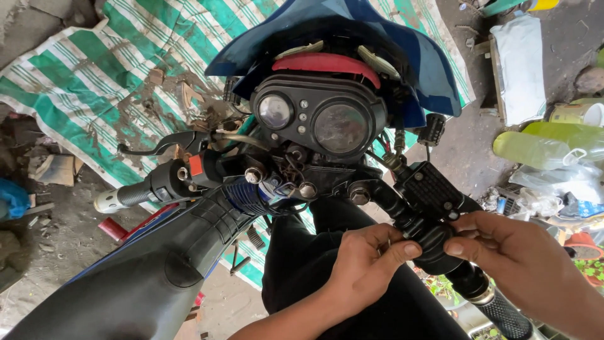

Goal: The person is performing maintenance on a motorcycle's handlebar controls, using a screwdriver to adjust components and green electrical tape to secure wiring.

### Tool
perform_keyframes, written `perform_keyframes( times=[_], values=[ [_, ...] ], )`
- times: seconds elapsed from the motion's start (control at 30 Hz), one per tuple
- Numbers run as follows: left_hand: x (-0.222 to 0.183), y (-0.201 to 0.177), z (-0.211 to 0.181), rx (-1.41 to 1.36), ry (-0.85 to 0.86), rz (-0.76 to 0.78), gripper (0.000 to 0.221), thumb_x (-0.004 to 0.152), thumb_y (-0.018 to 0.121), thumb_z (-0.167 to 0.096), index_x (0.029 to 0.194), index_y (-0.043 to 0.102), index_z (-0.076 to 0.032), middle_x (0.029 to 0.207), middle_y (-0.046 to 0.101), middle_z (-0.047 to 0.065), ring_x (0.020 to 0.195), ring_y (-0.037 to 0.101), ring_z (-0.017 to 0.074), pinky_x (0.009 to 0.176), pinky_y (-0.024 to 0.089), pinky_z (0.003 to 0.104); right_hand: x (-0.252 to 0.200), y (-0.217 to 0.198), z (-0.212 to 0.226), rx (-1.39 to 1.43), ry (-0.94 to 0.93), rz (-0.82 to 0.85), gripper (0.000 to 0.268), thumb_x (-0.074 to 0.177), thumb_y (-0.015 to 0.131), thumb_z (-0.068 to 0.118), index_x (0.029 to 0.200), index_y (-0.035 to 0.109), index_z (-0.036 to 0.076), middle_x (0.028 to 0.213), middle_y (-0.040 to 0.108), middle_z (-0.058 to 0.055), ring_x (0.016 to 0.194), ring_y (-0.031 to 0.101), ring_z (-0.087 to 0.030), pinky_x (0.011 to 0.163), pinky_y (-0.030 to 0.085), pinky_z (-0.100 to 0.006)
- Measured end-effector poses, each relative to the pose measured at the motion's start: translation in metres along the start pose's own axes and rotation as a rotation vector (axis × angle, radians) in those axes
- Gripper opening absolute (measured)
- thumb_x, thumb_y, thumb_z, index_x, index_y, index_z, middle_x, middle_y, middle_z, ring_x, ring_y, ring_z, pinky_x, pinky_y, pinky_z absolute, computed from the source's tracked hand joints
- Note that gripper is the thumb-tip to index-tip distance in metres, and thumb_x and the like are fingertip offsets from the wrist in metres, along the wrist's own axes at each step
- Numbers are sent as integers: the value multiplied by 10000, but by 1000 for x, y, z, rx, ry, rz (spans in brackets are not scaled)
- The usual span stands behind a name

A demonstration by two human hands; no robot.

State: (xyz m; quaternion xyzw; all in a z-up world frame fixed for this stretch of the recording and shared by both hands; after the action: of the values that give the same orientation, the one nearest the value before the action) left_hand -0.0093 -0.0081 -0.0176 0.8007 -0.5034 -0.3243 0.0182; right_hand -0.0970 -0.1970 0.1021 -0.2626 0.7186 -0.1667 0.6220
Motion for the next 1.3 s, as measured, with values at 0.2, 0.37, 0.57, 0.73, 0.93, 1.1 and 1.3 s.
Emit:
perform_keyframes(
  times=[0.2,0.37,0.57,0.73,0.93,1.1,1.3],
  values=[
    [1,-2,2,21,-13,19,382,1023,753,-480,909,783,-116,707,603,-54,673,535,88,617,421,332,-4,-2,2,-39,-58,2,295,945,849,409,1169,955,250,764,931,-59,668,644,-224,698,450,-363],
    [-2,0,-6,44,-44,-1,417,1015,740,-505,935,783,-99,686,593,-42,644,517,89,586,409,339,3,-6,5,-71,5,14,478,875,846,497,1280,904,249,932,1012,-26,867,866,-195,873,577,-354],
    [1,-3,2,15,-31,25,354,1021,763,-461,913,776,-125,729,620,-52,685,537,83,622,423,341,-7,-7,15,-64,31,42,393,953,834,424,1293,897,238,921,1008,-74,797,810,-238,771,521,-391],
    [3,-5,-6,15,-94,-2,323,966,817,-451,906,815,-134,702,645,-66,653,536,56,605,419,299,-6,-6,13,-2,13,10,417,909,879,391,1280,900,203,906,1005,-71,840,828,-208,827,553,-369],
    [4,-9,-28,70,-226,-93,486,790,866,-531,990,636,-152,876,752,-24,649,592,107,616,477,327,4,-9,11,38,-22,64,383,897,879,368,1199,984,156,969,1026,-65,924,873,-191,884,570,-349],
    [5,-6,-28,77,-170,-104,698,741,817,-620,1187,628,-118,996,817,-6,762,678,132,705,552,331,5,-15,18,158,28,159,406,956,846,269,1284,1022,107,1024,1010,-145,991,895,-269,929,582,-379],
    [5,-1,-25,-27,-206,-119,605,777,869,-506,1176,672,-96,977,832,20,823,716,105,753,587,292,12,-17,24,307,7,236,407,982,804,163,1184,1015,-121,1051,981,-279,1001,882,-390,1005,717,-513]
  ],
)
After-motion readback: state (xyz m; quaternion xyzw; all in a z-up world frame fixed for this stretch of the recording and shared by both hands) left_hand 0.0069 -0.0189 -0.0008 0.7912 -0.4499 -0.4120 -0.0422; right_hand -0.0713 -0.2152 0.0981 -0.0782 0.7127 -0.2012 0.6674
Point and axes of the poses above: each hand's wrist, its own x-axis towards the middle knuckle, its own y-axis out of the palm, z = x × y, the point moved 1 cm from there along x, towards the middle knuckle
